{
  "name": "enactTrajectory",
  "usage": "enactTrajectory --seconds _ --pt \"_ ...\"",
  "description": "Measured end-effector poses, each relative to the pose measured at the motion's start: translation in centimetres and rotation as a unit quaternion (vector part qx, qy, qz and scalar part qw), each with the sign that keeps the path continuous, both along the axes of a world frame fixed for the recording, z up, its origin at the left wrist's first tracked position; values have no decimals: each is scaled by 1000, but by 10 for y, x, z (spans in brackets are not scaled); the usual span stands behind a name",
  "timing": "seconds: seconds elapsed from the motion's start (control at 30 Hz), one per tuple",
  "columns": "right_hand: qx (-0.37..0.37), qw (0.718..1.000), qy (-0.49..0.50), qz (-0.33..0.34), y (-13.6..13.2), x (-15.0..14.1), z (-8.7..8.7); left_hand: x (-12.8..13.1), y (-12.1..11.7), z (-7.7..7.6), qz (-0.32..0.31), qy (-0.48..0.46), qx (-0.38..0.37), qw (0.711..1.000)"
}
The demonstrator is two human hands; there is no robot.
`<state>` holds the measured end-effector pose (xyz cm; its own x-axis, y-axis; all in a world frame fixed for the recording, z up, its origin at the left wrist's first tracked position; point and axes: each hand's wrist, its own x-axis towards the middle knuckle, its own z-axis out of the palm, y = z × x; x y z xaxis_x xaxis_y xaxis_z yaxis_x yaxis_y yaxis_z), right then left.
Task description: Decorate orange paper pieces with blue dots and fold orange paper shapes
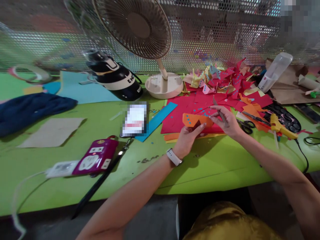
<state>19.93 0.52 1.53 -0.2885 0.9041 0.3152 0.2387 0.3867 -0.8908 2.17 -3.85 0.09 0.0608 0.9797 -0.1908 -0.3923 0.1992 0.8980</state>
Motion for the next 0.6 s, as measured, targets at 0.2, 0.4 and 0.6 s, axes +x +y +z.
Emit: enactTrajectory --seconds 0.2,0.4,0.6 --pt "103 992 -52 -45 1 7 17 -3 4 -1 44 5 -28 999" --pt "172 938 -300 -18 13 47 32 -5 9 -1 60 0 -12 998" --pt "218 819 -531 11 -11 68 4 -4 8 2 68 -14 20 997"
